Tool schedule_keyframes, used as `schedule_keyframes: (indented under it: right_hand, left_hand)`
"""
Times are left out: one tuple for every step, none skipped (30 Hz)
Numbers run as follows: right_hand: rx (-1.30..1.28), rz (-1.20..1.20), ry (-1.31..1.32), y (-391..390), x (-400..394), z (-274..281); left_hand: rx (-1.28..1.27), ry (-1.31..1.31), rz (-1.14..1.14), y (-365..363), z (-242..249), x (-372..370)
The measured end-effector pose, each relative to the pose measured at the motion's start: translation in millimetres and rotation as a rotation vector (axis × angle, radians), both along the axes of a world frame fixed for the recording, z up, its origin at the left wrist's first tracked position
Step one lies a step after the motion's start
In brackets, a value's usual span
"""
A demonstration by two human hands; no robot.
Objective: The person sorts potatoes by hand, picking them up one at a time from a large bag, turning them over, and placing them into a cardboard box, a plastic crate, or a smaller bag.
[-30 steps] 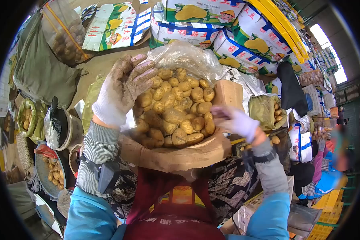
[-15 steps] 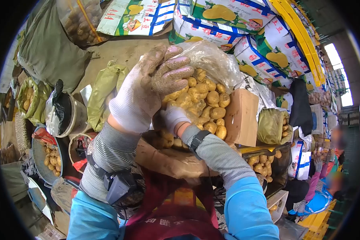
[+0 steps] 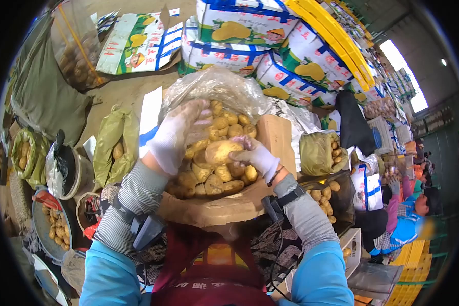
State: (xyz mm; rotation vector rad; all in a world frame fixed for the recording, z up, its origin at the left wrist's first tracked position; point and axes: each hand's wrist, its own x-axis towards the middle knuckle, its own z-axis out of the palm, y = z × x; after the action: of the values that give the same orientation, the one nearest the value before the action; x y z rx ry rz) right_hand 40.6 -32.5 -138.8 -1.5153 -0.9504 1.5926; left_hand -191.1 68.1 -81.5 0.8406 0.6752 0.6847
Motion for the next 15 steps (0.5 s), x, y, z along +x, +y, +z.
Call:
schedule_keyframes:
  right_hand:
    - [0.046,-0.110,0.069,-9.2,7.2,13.4]
    - [0.101,-0.194,0.094,-19.4,11.9,24.9]
    - [0.104,-0.236,0.115,-27.1,14.6,35.2]
    - [0.108,-0.275,0.138,-33.2,15.6,43.9]
    - [0.109,-0.311,0.167,-39.1,14.7,50.4]
    - [0.099,-0.369,0.203,-44.9,9.7,53.6]
    - [0.099,-0.369,0.204,-48.8,7.9,49.8]
    - [0.096,-0.368,0.206,-51.9,6.7,44.3]
    - [0.090,-0.367,0.210,-53.3,5.9,40.1]
    - [0.090,-0.330,0.144,-54.3,4.0,41.6]
    - [0.094,-0.316,0.138,-54.0,5.3,39.0]
    - [0.098,-0.302,0.129,-52.4,7.5,36.7]
    - [0.104,-0.284,0.117,-49.9,9.6,36.1]
    - [0.092,-0.282,0.125,-48.1,10.6,37.7]
    - [0.078,-0.281,0.134,-47.1,9.5,41.9]
  left_hand:
    - [0.044,0.131,0.005,-5.7,0.8,7.9]
    - [0.128,0.240,-0.051,-10.9,1.7,18.0]
    - [0.228,0.339,-0.108,-17.5,-0.3,27.8]
    - [0.465,0.376,-0.123,-26.7,-8.5,36.0]
    - [0.700,0.413,-0.134,-35.3,-18.3,42.8]
    - [0.591,0.295,-0.210,-38.5,-19.2,45.3]
    - [0.473,0.189,-0.283,-41.8,-19.7,47.7]
    - [0.348,0.101,-0.292,-44.2,-19.1,50.3]
    - [0.220,0.015,-0.300,-45.9,-15.3,51.4]
    - [0.138,-0.039,-0.309,-45.0,-11.0,47.7]
    - [0.120,-0.066,-0.335,-43.4,-13.1,46.4]
    - [0.102,-0.096,-0.360,-41.5,-16.2,45.6]
    - [0.085,-0.130,-0.381,-39.9,-17.3,46.2]
    - [0.082,-0.107,-0.381,-39.1,-16.9,47.2]
    - [0.077,-0.082,-0.381,-39.0,-15.9,47.6]
